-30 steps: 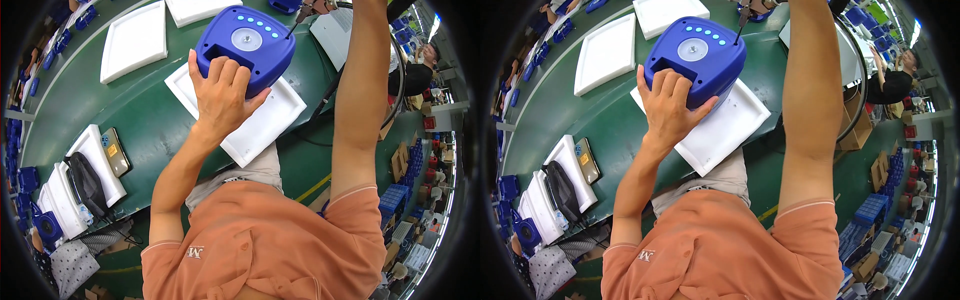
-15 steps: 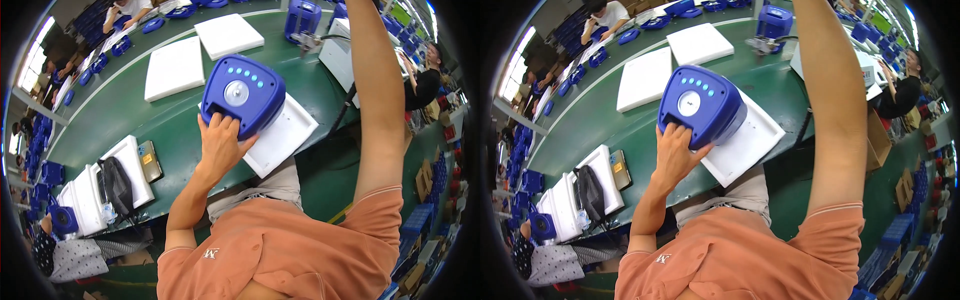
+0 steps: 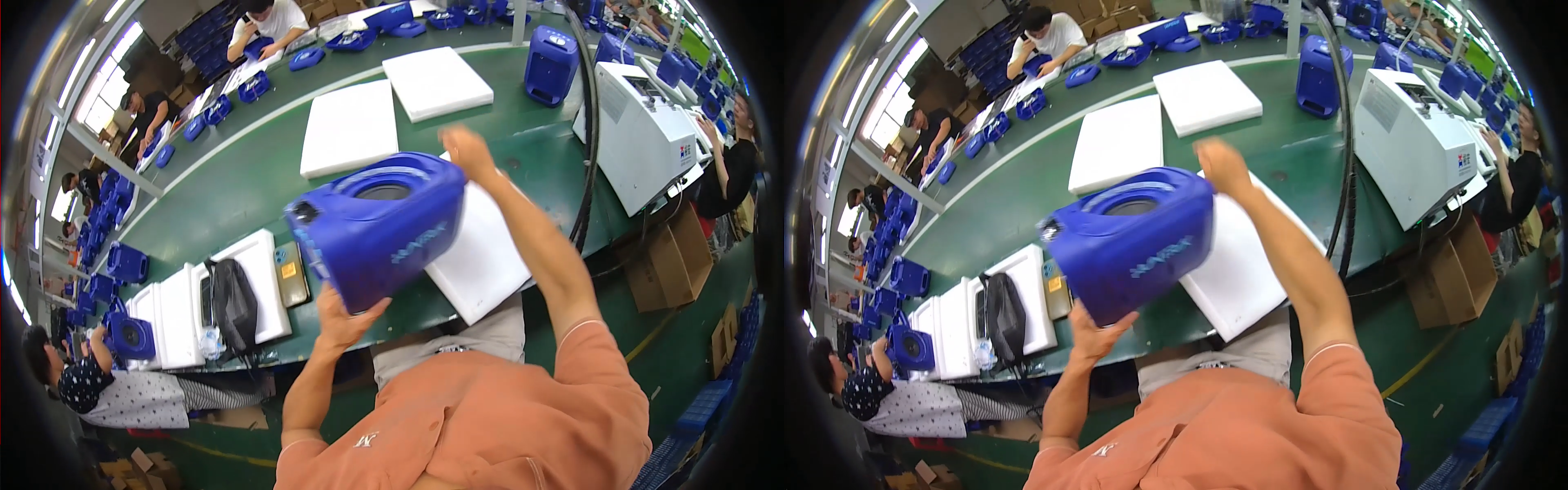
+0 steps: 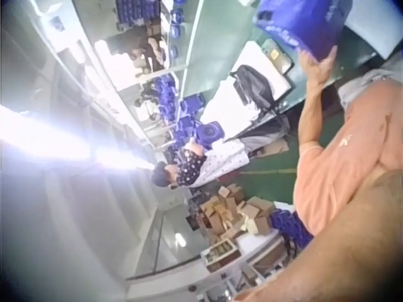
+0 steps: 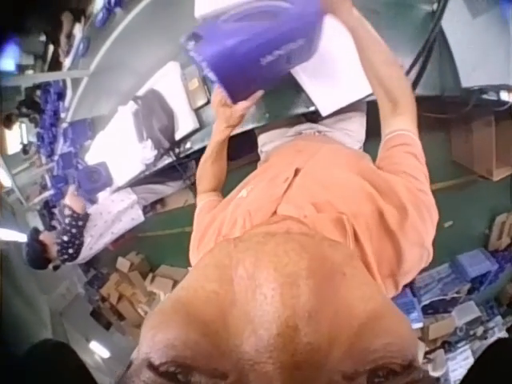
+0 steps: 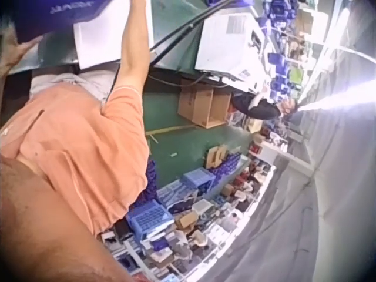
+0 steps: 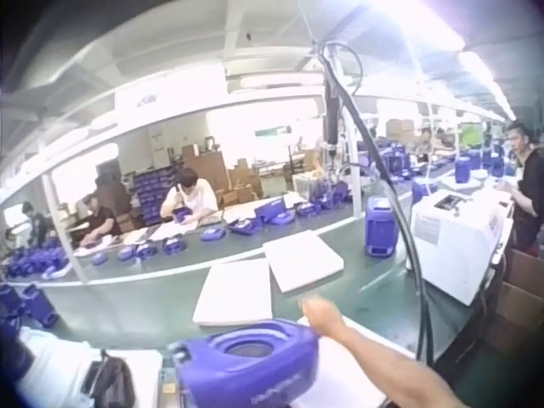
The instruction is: The person assembles electronic devices on a production line using an electric screwdriver.
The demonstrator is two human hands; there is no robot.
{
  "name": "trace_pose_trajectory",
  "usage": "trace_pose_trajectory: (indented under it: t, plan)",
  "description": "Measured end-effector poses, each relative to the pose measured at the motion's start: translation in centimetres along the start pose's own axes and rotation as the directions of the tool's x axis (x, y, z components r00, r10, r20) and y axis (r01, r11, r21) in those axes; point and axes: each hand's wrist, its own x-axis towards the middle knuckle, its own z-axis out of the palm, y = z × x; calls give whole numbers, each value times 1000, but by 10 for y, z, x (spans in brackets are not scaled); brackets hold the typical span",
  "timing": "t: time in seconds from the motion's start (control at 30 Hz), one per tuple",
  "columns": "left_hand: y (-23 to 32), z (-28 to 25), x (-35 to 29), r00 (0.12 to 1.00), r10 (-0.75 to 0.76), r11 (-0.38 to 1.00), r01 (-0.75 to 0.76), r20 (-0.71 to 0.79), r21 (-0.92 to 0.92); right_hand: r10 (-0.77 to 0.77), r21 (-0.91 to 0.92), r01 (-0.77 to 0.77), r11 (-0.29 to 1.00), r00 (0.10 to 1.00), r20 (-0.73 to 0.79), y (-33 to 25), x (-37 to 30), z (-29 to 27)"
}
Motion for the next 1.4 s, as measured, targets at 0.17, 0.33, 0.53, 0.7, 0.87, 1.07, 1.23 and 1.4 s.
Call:
trace_pose_trajectory:
  t: [0.17, 0.33, 0.53, 0.7, 0.87, 1.07, 1.23, 1.4]
  plan:
    - [-26, -56, 85, 982, 1, 977, 39, -188, 208, -6, -263, 70, 962, 972, 234, -6, -133, 41]
    - [-92, -86, 253, 946, 319, 741, -212, -56, 637, 331, -314, -269, 911, 929, 165, -50, -123, 40]
    - [-118, -54, 400, 920, 161, 623, -376, 358, 686, 382, -309, -315, 897, 905, 186, -37, -134, 37]
    - [-152, -5, 409, 985, 49, 652, -156, 164, 742, 395, -348, -309, 885, 894, 210, -41, -129, 41]
    - [-165, 8, 380, 972, 234, 702, -148, -28, 697, 371, -331, -290, 898, 903, 218, -46, -122, 36]
    - [-241, 49, 193, 958, -230, 566, 275, -171, 777, 369, -295, -299, 908, 903, 219, -49, -122, 42]
    - [-237, 54, 142, 930, -258, 606, 365, -260, 707, 459, -421, -337, 842, 858, 232, -59, -113, 50]
    - [-231, 58, 144, 948, -182, 675, 314, -262, 668, 343, 217, -368, 904, 928, 144, -29, -44, 54]
